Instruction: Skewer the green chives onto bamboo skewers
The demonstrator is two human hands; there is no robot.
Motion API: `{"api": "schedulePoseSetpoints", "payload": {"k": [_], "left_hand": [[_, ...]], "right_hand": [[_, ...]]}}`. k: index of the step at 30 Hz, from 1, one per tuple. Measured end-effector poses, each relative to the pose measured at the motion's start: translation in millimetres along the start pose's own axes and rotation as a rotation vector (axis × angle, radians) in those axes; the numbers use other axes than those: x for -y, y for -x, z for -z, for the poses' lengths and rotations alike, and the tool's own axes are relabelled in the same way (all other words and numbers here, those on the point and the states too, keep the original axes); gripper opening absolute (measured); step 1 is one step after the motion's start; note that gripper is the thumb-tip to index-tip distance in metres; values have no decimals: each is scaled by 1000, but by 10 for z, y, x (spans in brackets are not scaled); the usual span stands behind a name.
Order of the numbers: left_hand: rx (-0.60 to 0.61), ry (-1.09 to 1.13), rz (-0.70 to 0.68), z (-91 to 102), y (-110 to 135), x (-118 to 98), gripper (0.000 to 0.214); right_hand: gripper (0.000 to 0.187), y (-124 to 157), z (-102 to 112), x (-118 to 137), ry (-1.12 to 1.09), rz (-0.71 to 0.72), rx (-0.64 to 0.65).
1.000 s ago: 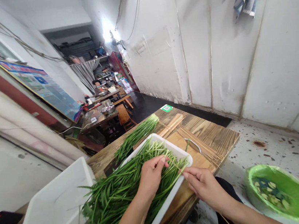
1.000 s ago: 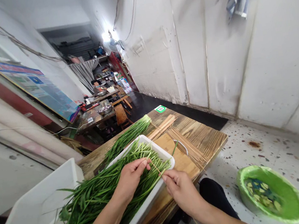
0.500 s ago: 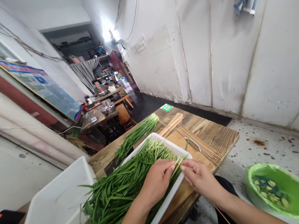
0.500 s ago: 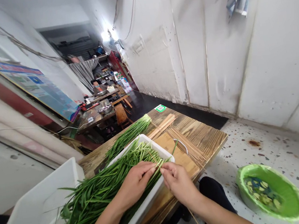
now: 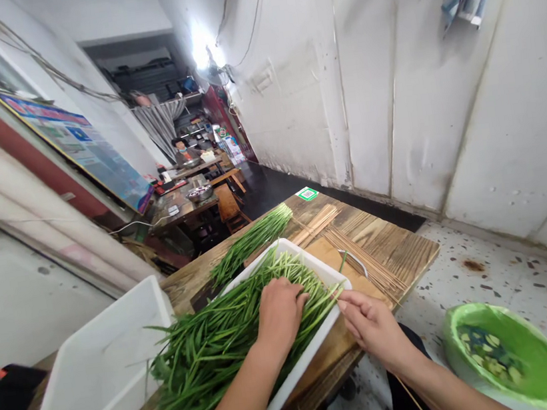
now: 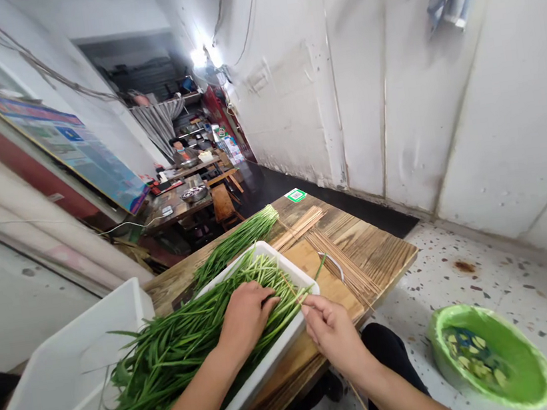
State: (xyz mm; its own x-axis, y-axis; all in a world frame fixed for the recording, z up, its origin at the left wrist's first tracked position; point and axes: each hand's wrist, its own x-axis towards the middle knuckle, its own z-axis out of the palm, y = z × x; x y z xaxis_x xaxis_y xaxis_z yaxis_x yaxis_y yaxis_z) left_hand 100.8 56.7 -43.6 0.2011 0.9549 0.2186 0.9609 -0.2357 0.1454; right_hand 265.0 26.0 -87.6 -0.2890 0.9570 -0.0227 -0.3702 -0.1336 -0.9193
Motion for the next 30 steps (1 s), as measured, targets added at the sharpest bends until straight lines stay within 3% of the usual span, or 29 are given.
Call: {"api": "schedulePoseSetpoints", "payload": {"k": [7,12,19,30], "left_hand": [[-73,120,-33,-29,-71,52,20],[-156,262,8,29,-66,-27,19],[-121,646,166,54,-45,-71,23],[-146,765,222,31,-35,-67,24]], "right_hand": [[30,59,34,59,56,-17,5],[29,93,48,80,81,-12,40],[28,87,42,59,108,-29,49],[28,92,39,47,97,-21,44]]}}
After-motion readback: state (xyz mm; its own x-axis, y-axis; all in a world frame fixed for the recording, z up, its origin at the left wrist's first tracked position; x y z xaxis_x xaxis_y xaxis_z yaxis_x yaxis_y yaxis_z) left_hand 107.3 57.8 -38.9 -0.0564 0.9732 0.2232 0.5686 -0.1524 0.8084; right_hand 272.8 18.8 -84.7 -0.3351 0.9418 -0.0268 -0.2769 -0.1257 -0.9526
